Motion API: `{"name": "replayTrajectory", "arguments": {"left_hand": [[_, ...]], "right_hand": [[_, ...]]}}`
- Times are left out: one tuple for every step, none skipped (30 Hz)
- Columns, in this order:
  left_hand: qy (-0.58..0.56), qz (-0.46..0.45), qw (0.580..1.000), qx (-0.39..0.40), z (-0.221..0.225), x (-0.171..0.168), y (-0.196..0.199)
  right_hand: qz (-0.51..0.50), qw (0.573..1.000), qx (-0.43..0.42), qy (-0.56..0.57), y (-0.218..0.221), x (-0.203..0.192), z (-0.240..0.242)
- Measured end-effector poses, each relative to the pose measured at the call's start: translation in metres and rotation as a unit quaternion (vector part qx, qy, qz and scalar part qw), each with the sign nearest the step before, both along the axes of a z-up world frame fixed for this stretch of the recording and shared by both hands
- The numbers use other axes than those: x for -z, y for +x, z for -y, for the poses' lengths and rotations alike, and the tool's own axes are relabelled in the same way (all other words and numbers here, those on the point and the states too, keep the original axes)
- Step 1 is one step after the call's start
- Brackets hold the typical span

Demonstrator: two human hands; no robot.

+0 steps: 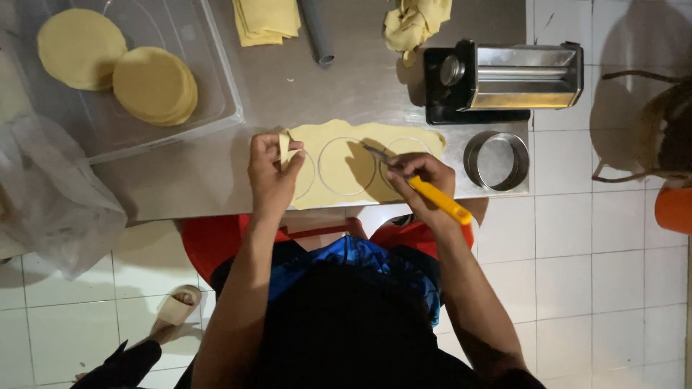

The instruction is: Cutting circular shapes from a sheet of dough using a metal mold and a small knife.

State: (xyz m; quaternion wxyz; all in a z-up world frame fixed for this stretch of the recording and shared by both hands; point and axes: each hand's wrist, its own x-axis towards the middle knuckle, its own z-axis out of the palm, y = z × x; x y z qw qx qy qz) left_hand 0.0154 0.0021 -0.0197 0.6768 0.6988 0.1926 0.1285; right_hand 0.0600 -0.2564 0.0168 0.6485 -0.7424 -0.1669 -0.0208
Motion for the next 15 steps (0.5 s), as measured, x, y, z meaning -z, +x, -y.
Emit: {"name": "replayTrajectory", "arguments": {"left_hand": [[0.063,-0.007,0.998,0.014,0.0,0.0,0.004],[0.064,-0.007,0.998,0.013,0.001,0.003,0.007],[0.097,-0.024,0.995,0.018,0.002,0.005,0.011],[0.131,-0.042,0.99,0.024,0.004,0.008,0.014],[0.131,-0.042,0.99,0.023,0.004,0.006,0.017],[0.156,-0.042,0.986,0.028,0.003,0.004,0.02],[0.181,-0.042,0.982,0.034,0.003,0.002,0.023],[0.181,-0.043,0.982,0.033,0.002,-0.006,0.024],[0.227,-0.062,0.97,0.064,0.001,-0.014,0.025],[0.272,-0.081,0.954,0.094,0.0,-0.022,0.025],[0.272,-0.082,0.954,0.093,-0.003,-0.019,0.029],[0.32,-0.11,0.93,0.147,-0.007,-0.017,0.034],[0.365,-0.138,0.899,0.2,-0.011,-0.014,0.038],[0.364,-0.138,0.899,0.199,-0.011,-0.005,0.043],[0.406,-0.13,0.88,0.211,-0.012,0.003,0.048]], "right_hand": [[0.007,1.0,-0.018,0.02,0.007,0.0,-0.005],[0.008,1.0,-0.02,0.02,0.011,0.004,-0.011],[-0.006,0.999,-0.036,0.035,0.015,0.008,-0.017],[-0.021,0.997,-0.051,0.05,0.019,0.012,-0.022],[-0.021,0.997,-0.052,0.05,0.023,0.016,-0.025],[-0.023,0.997,-0.065,0.047,0.027,0.019,-0.028],[-0.025,0.996,-0.077,0.044,0.032,0.023,-0.031],[-0.025,0.996,-0.078,0.044,0.034,0.02,-0.036],[-0.024,0.995,-0.095,0.01,0.036,0.017,-0.04],[-0.022,0.993,-0.112,-0.024,0.039,0.013,-0.045],[-0.022,0.993,-0.113,-0.024,0.04,0.014,-0.047],[-0.017,0.991,-0.129,-0.031,0.041,0.015,-0.05],[-0.011,0.989,-0.145,-0.039,0.043,0.016,-0.053],[-0.011,0.988,-0.146,-0.039,0.042,0.01,-0.056],[-0.005,0.988,-0.151,-0.04,0.041,0.004,-0.059]]}}
